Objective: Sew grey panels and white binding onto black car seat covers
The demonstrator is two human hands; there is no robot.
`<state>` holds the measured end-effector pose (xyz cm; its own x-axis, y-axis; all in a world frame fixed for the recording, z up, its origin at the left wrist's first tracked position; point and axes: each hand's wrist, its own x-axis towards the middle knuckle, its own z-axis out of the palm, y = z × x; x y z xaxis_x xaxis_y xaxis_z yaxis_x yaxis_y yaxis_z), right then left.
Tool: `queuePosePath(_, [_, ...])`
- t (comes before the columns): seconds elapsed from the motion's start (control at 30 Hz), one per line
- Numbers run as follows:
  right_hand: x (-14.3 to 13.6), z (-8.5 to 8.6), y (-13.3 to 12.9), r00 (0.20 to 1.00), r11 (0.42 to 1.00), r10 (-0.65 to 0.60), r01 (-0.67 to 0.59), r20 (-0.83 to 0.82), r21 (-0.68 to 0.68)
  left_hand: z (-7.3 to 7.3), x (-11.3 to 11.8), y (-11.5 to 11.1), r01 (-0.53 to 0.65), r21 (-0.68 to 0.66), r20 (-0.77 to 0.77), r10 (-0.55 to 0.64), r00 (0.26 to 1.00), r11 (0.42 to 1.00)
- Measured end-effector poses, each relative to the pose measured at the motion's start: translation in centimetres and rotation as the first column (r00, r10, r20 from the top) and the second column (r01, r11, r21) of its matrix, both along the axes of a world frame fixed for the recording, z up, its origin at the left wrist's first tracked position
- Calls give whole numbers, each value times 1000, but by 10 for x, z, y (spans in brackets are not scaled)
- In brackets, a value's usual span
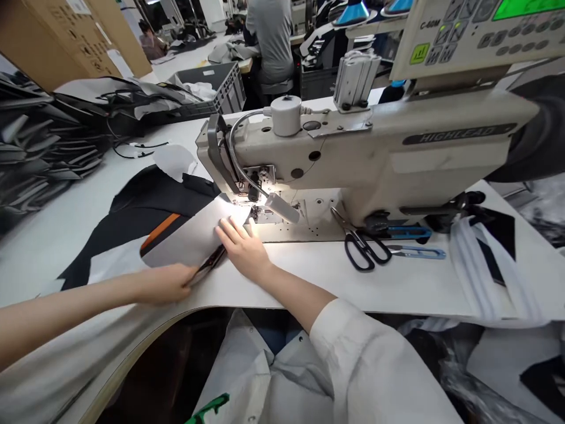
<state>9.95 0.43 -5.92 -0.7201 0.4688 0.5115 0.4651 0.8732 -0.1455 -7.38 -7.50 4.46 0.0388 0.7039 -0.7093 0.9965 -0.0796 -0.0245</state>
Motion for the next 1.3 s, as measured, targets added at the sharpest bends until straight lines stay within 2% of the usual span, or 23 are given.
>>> queuePosePath(0.07, [-3,-4,5,998,998,56,-55,34,-28,15,9,-3,26,-139,100,-12,995,990])
queuePosePath(0.1, [-4,-5,6,995,995,91,-89,46,-44,21,14,1,73,-145,171,-48,984,987])
queuePosePath(0.13, [-5,-5,6,989,990,134,-131,56,-56,24,18,9,131,-73,235,-111,966,989])
queuePosePath(0.17, [-5,-5,5,981,982,181,-177,65,-62,23,22,20,183,77,274,-198,941,980])
queuePosePath(0.2, [-5,-5,2,971,973,228,-224,73,-61,19,24,33,218,277,264,-293,919,936])
queuePosePath(0.23, [-3,-4,-2,960,962,270,-266,79,-54,11,24,48,222,485,198,-354,914,846])
queuePosePath(0.27, [-1,-3,-8,951,954,300,-297,80,-44,0,24,62,209,619,129,-361,924,757])
queuePosePath(0.3, [2,-1,-13,945,948,317,-315,76,-31,-14,22,74,188,685,87,-336,938,703])
queuePosePath(0.33, [7,0,-18,945,948,319,-319,66,-15,-27,19,84,152,720,73,-292,954,677])
queuePosePath(0.43, [24,6,-22,939,938,344,-345,18,38,-60,13,96,61,737,94,-192,977,673])
queuePosePath(0.5, [33,8,-14,929,928,369,-369,6,51,-70,12,93,41,742,107,-179,978,669])
queuePosePath(0.67, [37,4,19,979,979,196,-199,48,46,-69,12,92,38,730,167,-233,958,682])
queuePosePath(0.8, [38,-2,23,969,966,173,-202,178,163,-71,21,102,6,763,186,-229,956,646])
queuePosePath(0.87, [43,-3,21,970,966,150,-185,191,180,-74,28,107,4,777,198,-251,948,629])
queuePosePath(1.0, [53,-3,20,981,980,140,-157,132,126,-76,36,113,-15,772,244,-275,930,635])
queuePosePath(1.2, [54,-4,24,992,990,119,-122,51,65,-78,36,120,-30,813,250,-302,920,582])
queuePosePath(1.3, [52,-5,26,992,994,110,-111,56,15,-78,35,123,-44,808,270,-303,914,588])
